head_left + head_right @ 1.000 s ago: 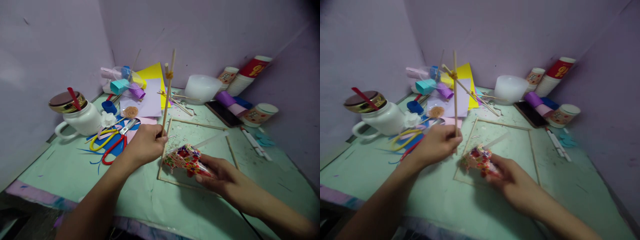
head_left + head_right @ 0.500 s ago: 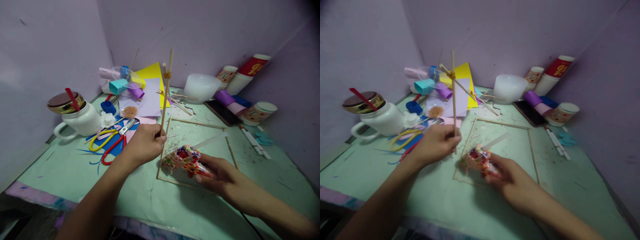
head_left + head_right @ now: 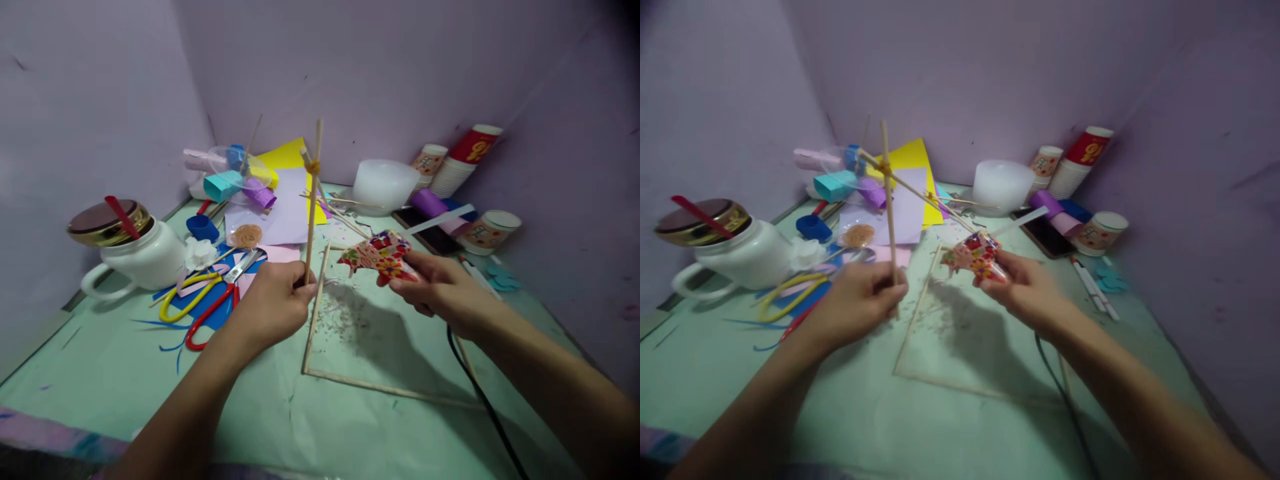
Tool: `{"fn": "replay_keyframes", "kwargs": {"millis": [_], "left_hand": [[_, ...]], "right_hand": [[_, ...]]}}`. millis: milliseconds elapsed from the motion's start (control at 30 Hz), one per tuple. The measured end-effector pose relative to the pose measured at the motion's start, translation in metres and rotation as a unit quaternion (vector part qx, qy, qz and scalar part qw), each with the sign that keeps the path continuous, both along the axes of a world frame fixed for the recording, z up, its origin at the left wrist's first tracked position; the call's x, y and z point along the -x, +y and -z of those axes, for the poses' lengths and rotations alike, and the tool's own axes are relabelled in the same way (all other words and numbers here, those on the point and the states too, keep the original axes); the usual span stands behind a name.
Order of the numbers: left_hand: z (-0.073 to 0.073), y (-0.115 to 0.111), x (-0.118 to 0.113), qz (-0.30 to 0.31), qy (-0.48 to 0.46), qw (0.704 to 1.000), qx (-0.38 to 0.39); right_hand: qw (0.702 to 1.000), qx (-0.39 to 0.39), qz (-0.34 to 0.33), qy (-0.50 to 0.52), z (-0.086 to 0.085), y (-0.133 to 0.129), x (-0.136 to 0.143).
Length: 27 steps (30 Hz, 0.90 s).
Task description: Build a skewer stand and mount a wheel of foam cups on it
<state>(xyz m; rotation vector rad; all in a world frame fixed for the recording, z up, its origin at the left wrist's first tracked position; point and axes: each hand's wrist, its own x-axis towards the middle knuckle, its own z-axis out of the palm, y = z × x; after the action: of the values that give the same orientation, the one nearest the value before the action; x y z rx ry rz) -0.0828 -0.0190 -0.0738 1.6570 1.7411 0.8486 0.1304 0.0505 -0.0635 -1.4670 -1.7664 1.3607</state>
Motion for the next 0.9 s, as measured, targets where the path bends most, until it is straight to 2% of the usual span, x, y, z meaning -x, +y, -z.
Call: {"fn": "replay_keyframes", "kwargs": {"millis": [133,300,900], "left_hand": [[0.000,-0.001,0.002,-0.003,-0.009,1.000,-0.001],[-0.003,-0.003,0.001,-0.005,-0.007,1.000,0.014],[-0.005,-0.003,0.000,0.003,-0.003,1.000,0.022]], "right_hand": [[1.000,-0.007,0.010,-0.009,0.006,0.022,0.009],[1.000,-0.001,0.000,0.013,0.018,0.037,0.018],[1.000,-0.001,-0.011,0.002,0.030,0.045,0.023]]}}
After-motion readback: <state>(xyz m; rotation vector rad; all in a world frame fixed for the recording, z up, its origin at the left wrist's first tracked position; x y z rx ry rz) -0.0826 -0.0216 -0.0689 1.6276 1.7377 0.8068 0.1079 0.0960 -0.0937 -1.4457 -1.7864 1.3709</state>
